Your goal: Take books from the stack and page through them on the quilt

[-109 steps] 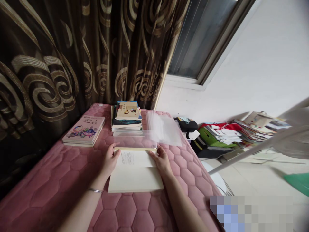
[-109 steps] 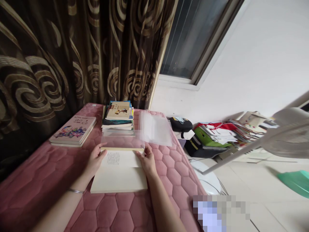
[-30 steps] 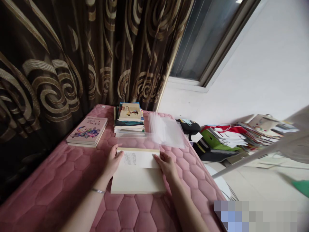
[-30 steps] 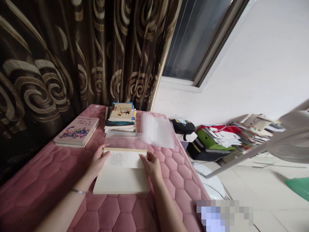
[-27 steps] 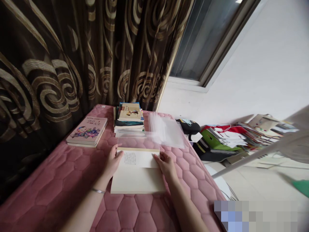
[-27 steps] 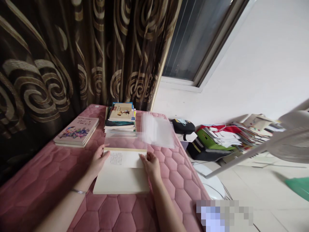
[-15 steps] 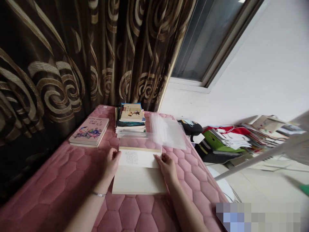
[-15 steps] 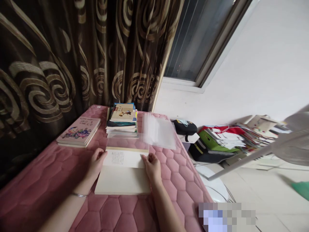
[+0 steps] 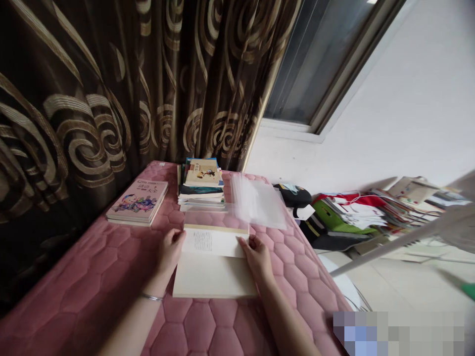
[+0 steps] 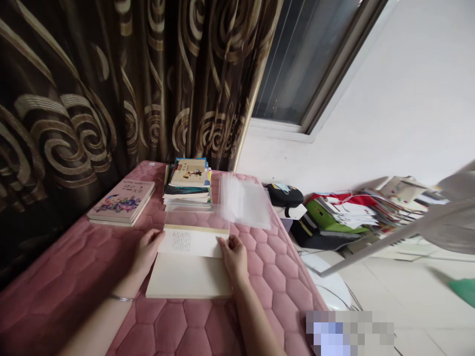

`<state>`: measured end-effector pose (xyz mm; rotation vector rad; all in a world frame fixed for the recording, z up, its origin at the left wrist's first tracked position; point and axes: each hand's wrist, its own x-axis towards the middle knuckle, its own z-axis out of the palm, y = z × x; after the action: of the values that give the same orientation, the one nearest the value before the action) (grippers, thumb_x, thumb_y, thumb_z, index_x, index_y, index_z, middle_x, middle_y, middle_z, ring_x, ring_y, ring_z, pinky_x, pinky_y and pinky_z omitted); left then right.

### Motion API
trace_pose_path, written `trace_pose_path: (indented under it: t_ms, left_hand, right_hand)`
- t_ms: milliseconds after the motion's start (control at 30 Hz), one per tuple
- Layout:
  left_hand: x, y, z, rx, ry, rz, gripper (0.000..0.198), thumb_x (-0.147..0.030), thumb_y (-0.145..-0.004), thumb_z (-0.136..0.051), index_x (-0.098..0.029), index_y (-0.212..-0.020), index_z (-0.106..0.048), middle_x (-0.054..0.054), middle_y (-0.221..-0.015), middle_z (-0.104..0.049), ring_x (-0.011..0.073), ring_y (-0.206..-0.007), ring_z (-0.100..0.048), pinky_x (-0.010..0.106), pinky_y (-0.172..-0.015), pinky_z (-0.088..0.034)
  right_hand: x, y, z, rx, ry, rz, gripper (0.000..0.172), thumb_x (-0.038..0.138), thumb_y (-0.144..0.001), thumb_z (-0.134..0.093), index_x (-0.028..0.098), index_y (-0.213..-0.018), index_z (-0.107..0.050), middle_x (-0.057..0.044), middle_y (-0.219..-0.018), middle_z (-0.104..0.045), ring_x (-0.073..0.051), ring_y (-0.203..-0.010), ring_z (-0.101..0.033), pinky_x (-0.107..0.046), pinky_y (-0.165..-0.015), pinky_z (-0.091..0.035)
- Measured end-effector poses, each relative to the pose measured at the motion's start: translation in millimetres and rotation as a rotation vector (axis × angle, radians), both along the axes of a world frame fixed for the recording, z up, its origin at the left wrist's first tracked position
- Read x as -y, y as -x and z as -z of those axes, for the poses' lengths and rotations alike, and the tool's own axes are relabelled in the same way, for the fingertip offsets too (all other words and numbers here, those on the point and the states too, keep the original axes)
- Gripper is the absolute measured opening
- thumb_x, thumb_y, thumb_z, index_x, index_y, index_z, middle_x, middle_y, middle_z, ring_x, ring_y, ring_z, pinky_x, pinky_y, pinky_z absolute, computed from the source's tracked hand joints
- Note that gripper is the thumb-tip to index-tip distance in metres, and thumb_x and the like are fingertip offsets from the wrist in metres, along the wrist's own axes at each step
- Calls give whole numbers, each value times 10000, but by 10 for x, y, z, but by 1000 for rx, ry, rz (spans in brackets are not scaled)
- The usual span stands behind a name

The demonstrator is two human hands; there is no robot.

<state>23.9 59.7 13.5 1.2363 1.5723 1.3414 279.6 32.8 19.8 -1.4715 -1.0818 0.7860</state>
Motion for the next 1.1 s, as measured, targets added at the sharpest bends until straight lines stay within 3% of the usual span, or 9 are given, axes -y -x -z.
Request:
trace_pose_path:
  t_ms: [433,633,867,1100]
  left_hand:
    - [21,-79,-10,-216,-19,-50,264,-454,-790,-492,-226,-655,-489,-13,-601,-554,166,-586,-517,253,-553,-334]
    - [47,-130,-49,-280,-24,-87,227,-350,-837,-445,-238,-640,-424,-20,-580,-500,169,-584,-486,258,-562,-302]
    - [40,-153,-49,-281,-70,-89,238,-324,-843,-448,-245,-623,-401,-10,-609,-492,185,-630,-494,279,-609,-328]
    - [57,-136,-56,-198,-70,-70,254,-396,-820,-464,-238,-625,-424,-16,-601,-516,169,-604,-493,272,-590,-329]
  right_hand:
    - [12,37,-95,5,18,29,484,646,-615,-662,178,-720,-601,-4,-614,-571,-166,-582,-498,-262,-532,-366]
    - [5,53,-141,43,37,58,473,642,-610,-666,176,-662,-597,-13,-592,-575,-166,-570,-491,-262,-509,-353]
    - [56,47,-188,16,40,23,483,630,-653,-628,162,-768,-649,-51,-720,-655,-213,-680,-572,-270,-558,-400]
    - [60,33,-160,72,40,43,480,646,-657,-600,174,-739,-628,-60,-708,-666,-231,-696,-590,-284,-578,-417]
